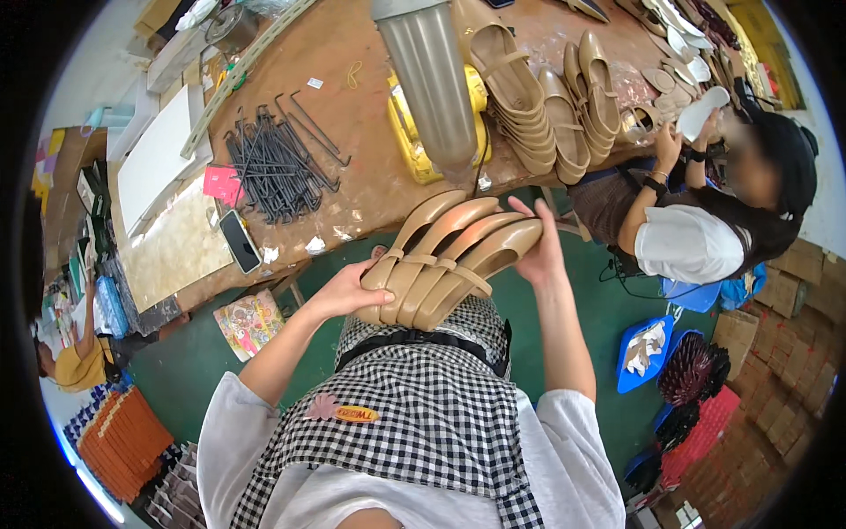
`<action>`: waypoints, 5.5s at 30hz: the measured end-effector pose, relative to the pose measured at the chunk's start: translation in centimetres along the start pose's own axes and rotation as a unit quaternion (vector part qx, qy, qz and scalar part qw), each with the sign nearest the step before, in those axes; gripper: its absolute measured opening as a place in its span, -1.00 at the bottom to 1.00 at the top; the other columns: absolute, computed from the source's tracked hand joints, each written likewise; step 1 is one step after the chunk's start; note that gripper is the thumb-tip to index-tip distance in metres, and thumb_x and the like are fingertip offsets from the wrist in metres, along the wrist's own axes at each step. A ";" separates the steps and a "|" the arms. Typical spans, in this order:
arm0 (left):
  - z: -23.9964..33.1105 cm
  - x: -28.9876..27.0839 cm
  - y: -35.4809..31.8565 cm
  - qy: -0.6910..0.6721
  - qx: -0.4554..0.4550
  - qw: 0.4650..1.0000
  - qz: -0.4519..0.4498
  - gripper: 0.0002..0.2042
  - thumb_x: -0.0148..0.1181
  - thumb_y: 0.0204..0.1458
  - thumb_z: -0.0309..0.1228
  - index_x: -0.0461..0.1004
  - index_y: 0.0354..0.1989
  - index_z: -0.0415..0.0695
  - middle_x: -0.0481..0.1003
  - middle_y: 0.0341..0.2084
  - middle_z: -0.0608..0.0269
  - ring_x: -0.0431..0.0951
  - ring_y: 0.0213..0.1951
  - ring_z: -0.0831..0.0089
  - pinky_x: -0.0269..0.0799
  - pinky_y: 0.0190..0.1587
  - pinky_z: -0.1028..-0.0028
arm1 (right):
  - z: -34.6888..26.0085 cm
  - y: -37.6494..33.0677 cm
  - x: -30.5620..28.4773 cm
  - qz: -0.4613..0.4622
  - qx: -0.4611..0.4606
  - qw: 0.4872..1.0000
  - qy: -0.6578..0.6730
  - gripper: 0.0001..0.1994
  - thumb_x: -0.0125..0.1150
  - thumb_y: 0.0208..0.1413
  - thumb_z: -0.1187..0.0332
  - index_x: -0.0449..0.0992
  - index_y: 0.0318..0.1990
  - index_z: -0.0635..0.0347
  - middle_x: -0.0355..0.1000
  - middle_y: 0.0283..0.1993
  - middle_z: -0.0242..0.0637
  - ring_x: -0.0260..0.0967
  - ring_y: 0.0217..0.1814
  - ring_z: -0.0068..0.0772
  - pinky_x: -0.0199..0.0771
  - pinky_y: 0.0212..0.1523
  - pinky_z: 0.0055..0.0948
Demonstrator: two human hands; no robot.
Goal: The person inserts metal shanks into white mesh shoes and secures the straps. They then place the shoes into a green box. Later, the person retrieves a bundle of metal shanks from a sack and uses a heat gun to apply heat to the soles of beige shoes.
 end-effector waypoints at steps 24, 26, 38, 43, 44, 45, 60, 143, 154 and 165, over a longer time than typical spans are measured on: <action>5.0 -5.3 2.1 -0.178 0.026 0.957 0.228 -0.52 0.31 -0.04 -0.20 0.47 0.00 -0.27 0.52 -0.21 0.20 0.46 -0.12 0.49 0.32 0.01 0.50 | -1.0 2.0 -0.4 -0.016 -0.047 0.980 0.193 -0.61 -0.09 0.13 0.08 0.36 0.01 0.11 0.28 0.27 -0.14 0.21 0.28 -0.04 0.21 0.25 0.02; 5.2 -5.1 3.4 -0.175 0.032 0.959 0.221 -0.56 0.31 -0.04 -0.21 0.49 -0.05 -0.25 0.52 -0.27 0.25 0.46 -0.18 0.52 0.33 -0.04 0.52 | -1.6 1.7 -0.9 -0.025 -0.059 0.977 0.205 -0.61 -0.09 0.13 0.09 0.35 0.01 0.11 0.28 0.27 -0.13 0.21 0.28 -0.04 0.21 0.25 0.02; 3.2 -7.7 3.6 -0.274 -0.024 0.930 0.243 -0.67 0.25 0.01 -0.27 0.50 -0.11 -0.21 0.51 -0.28 0.33 0.45 -0.22 0.60 0.34 -0.10 0.55 | -1.0 3.1 1.2 -0.050 -0.097 0.974 0.199 -0.58 -0.11 0.16 0.08 0.32 0.08 0.11 0.24 0.29 -0.16 0.15 0.33 -0.09 0.18 0.29 -0.03; 3.0 -7.5 3.8 -0.242 0.016 0.942 0.231 -0.65 0.27 0.00 -0.26 0.51 -0.10 -0.22 0.52 -0.27 0.33 0.46 -0.22 0.59 0.35 -0.09 0.55 | -1.4 2.7 1.1 -0.078 -0.127 0.971 0.187 -0.57 -0.10 0.13 0.08 0.30 0.08 0.10 0.21 0.31 -0.13 0.13 0.35 -0.06 0.18 0.29 -0.02; 3.5 -7.2 4.1 -0.223 0.030 0.948 0.225 -0.64 0.28 0.00 -0.25 0.51 -0.10 -0.22 0.52 -0.27 0.33 0.46 -0.21 0.59 0.35 -0.09 0.55 | -1.6 2.5 0.8 -0.074 -0.133 0.970 0.188 -0.58 -0.09 0.12 0.08 0.30 0.07 0.10 0.22 0.30 -0.12 0.13 0.34 -0.05 0.18 0.29 -0.01; 4.1 -6.9 4.3 -0.203 0.045 0.953 0.218 -0.63 0.29 -0.01 -0.24 0.51 -0.09 -0.22 0.52 -0.26 0.32 0.46 -0.21 0.58 0.35 -0.09 0.55 | -1.7 2.3 0.5 -0.073 -0.140 0.968 0.196 -0.57 -0.09 0.12 0.08 0.30 0.07 0.10 0.21 0.31 -0.12 0.12 0.35 -0.04 0.18 0.30 0.00; 9.0 -2.2 6.8 -0.161 0.047 0.979 0.115 -0.52 0.36 -0.13 -0.26 0.48 -0.03 -0.23 0.53 -0.20 0.23 0.48 -0.15 0.51 0.36 -0.01 0.48 | -3.7 -1.8 -4.9 -0.022 -0.246 0.942 0.226 -0.54 -0.06 0.12 0.06 0.27 0.10 0.11 0.10 0.37 -0.11 0.00 0.42 0.02 0.01 0.39 0.06; 4.1 -1.1 15.0 -0.462 -0.238 0.848 -0.103 -0.17 -0.43 0.07 0.38 0.40 0.00 -0.18 0.59 -0.33 0.06 0.62 -0.46 0.43 0.58 -0.45 0.47 | -6.6 -2.4 -10.7 0.233 0.007 0.933 -0.273 -0.32 -0.18 0.09 -0.39 0.46 -0.36 0.15 0.28 -0.72 -0.38 0.27 -0.70 -0.50 0.30 -0.61 -0.50; -8.2 -5.6 0.8 -0.008 -0.062 0.986 -0.154 -0.22 -0.14 0.08 0.32 0.22 0.18 -0.18 0.27 0.17 0.04 0.38 0.08 0.27 0.28 0.12 0.35 | 6.4 -1.1 -2.8 -0.070 0.019 0.939 -0.336 -0.49 0.06 0.26 0.22 0.16 0.27 0.25 0.33 0.15 -0.22 0.36 0.12 -0.39 0.44 0.10 -0.34; -13.3 -2.8 -3.1 -0.387 -0.049 0.909 0.145 -0.20 0.17 0.04 -0.28 -0.13 0.41 -0.18 0.12 0.31 0.14 0.11 0.33 0.32 0.05 0.32 0.39 | 7.2 -0.4 3.2 -0.143 -0.157 0.835 -0.507 -0.45 0.08 0.25 0.24 0.14 0.34 0.18 0.23 0.31 -0.22 0.17 0.33 -0.35 0.20 0.27 -0.30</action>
Point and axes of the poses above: each hand's wrist, its own y-axis towards the middle knuckle, its own x-axis out of the palm, z = x × y, the point moved 5 cm from there along y, towards the middle knuckle
